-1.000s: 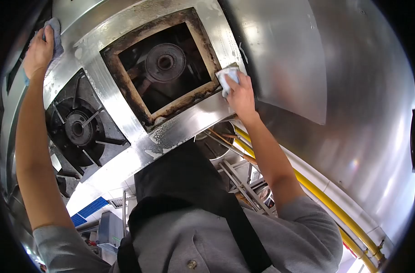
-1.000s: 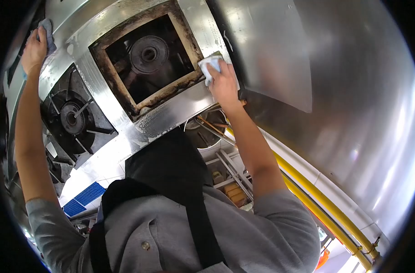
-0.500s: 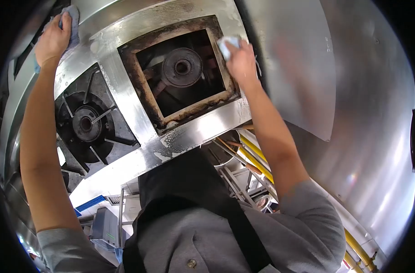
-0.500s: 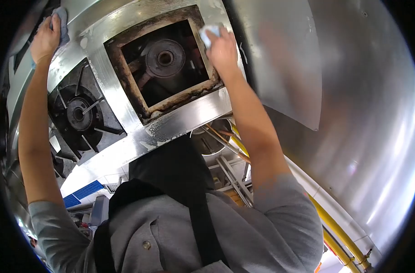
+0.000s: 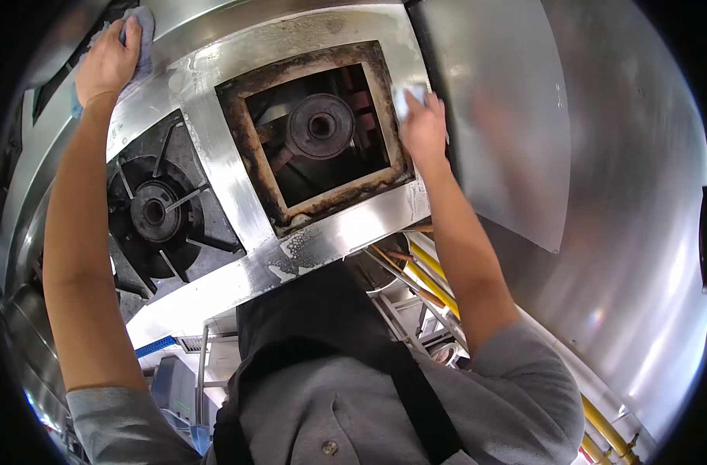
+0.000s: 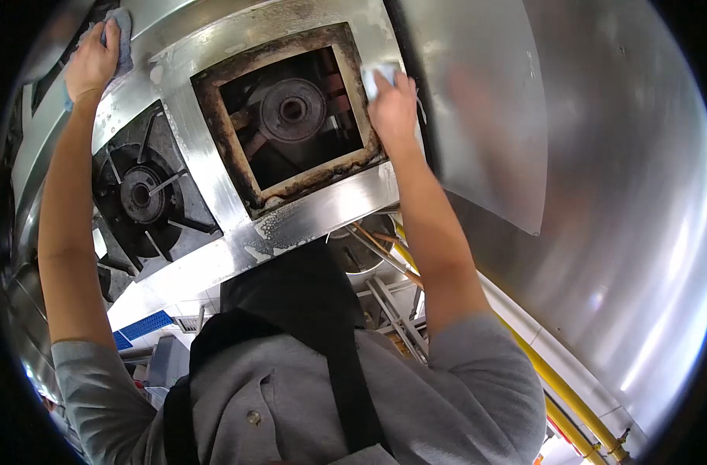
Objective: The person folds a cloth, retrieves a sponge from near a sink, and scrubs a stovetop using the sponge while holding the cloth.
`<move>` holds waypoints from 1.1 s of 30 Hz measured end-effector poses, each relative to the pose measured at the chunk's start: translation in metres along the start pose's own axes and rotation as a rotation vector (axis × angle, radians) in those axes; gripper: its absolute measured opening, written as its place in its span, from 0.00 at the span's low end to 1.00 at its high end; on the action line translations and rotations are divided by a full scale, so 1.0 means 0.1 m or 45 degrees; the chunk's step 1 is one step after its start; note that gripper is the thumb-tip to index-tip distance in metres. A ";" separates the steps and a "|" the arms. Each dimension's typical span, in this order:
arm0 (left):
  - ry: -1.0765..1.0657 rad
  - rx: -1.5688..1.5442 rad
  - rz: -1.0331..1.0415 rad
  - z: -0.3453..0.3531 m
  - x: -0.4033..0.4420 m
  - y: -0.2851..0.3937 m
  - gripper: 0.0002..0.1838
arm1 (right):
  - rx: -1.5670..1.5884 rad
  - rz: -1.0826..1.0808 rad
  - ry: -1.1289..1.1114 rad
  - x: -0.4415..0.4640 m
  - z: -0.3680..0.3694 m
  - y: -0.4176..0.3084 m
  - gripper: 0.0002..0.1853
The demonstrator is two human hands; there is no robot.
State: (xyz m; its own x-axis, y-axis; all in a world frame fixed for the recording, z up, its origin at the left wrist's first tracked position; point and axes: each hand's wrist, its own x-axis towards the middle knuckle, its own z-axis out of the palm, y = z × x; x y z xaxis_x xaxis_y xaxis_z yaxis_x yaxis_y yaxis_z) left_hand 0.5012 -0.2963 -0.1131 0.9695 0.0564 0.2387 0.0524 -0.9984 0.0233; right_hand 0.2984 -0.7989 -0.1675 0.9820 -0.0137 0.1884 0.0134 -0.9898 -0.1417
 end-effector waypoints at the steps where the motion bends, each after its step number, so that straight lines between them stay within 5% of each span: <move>1: 0.012 -0.018 -0.001 -0.01 0.00 0.01 0.31 | 0.005 -0.039 -0.032 0.24 0.01 -0.04 0.25; 3: -0.015 -0.001 0.004 -0.04 0.02 0.00 0.31 | -0.031 -0.223 0.124 0.76 0.24 -0.04 0.22; 6: -0.024 0.010 -0.013 -0.06 0.00 0.03 0.31 | 0.030 -0.093 0.143 0.99 0.33 -0.12 0.19; 13: -0.034 0.011 -0.002 -0.05 -0.01 0.01 0.31 | 0.169 -0.023 0.082 -0.06 0.08 0.00 0.20; 17: 0.004 -0.006 -0.004 0.02 -0.01 -0.02 0.32 | 0.096 -0.127 0.064 0.68 0.18 -0.11 0.22; 26: 0.048 0.026 -0.004 0.04 -0.01 -0.04 0.30 | 0.104 -0.028 -0.079 0.00 -0.07 -0.02 0.23; 33: 0.028 0.019 0.009 0.02 0.00 -0.01 0.30 | 0.065 -0.120 0.058 0.63 0.14 -0.11 0.24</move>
State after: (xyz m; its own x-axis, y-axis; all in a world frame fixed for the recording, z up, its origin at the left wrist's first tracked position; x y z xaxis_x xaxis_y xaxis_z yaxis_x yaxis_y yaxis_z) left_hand 0.5015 -0.2952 -0.1146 0.9643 0.0491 0.2601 0.0489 -0.9988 0.0074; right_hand 0.3629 -0.7865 -0.1672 0.9663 0.0716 0.2472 0.1162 -0.9784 -0.1707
